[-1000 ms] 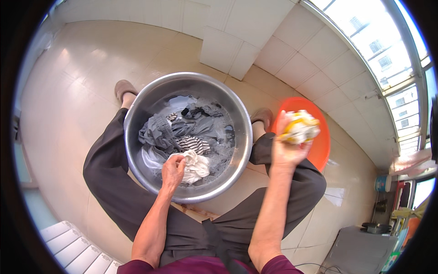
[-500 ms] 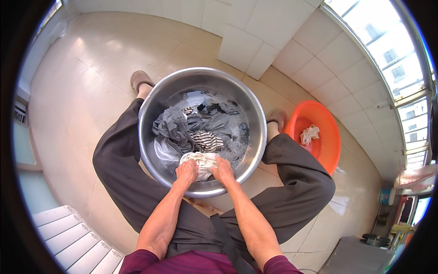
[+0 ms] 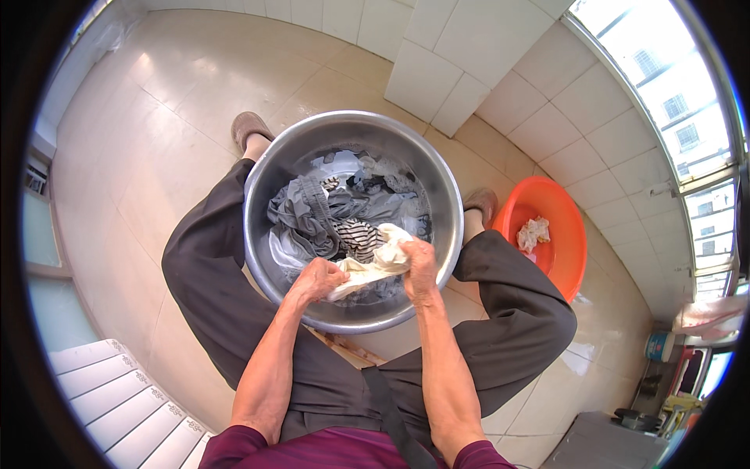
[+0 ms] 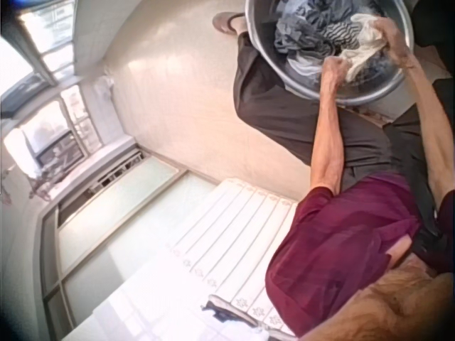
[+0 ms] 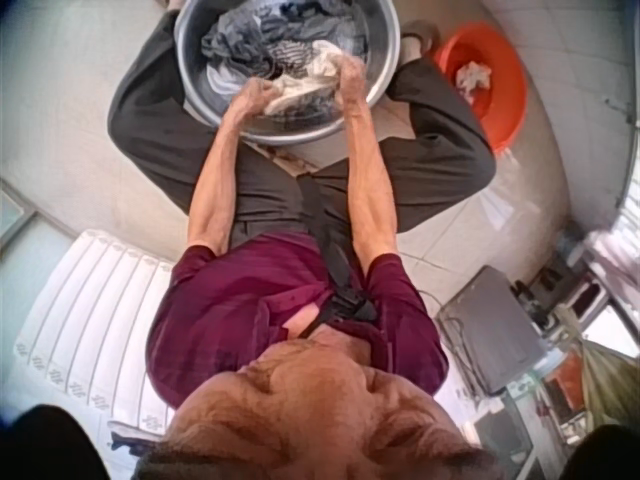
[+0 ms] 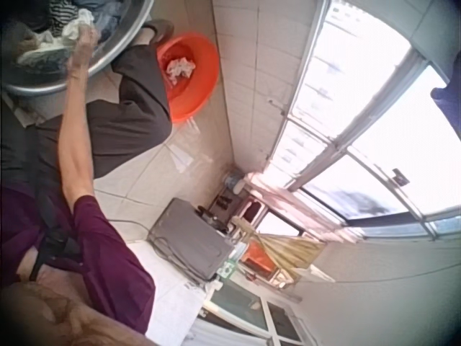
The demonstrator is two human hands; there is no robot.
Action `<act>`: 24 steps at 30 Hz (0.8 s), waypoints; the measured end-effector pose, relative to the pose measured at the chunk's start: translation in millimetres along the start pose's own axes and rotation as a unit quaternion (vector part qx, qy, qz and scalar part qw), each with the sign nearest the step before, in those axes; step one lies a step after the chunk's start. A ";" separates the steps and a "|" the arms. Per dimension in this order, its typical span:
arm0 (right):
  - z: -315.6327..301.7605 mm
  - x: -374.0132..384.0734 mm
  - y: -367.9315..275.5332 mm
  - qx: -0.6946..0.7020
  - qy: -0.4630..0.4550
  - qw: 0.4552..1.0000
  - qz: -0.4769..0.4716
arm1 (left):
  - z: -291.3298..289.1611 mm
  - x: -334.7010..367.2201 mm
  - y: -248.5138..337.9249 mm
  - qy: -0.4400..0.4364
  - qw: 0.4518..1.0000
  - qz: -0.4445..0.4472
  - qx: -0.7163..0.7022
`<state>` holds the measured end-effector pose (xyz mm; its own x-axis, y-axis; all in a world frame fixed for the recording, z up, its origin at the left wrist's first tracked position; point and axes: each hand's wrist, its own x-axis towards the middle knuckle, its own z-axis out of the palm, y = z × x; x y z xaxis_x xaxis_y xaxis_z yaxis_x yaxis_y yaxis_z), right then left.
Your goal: The person sits on a tiled floor and transfers clothes from an orange basin into a metal basin filled with water. They then hand-wash the clothes by agitating, scrubbing, and wringing them, moving some items back to the orange basin.
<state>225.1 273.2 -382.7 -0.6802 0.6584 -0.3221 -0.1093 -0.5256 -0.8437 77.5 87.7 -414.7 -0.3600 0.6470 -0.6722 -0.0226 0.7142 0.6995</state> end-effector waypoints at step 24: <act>-55.2 -0.3 116.9 -0.745 -0.051 0.660 0.084 | 35.3 17.7 -25.6 0.192 0.974 -0.067 0.104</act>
<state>252.5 241.3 -504.9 -0.6453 0.5792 -0.4981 0.7563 0.5765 -0.3093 104.6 90.3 -453.1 -0.6899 0.4247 -0.5862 0.0817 0.8503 0.5199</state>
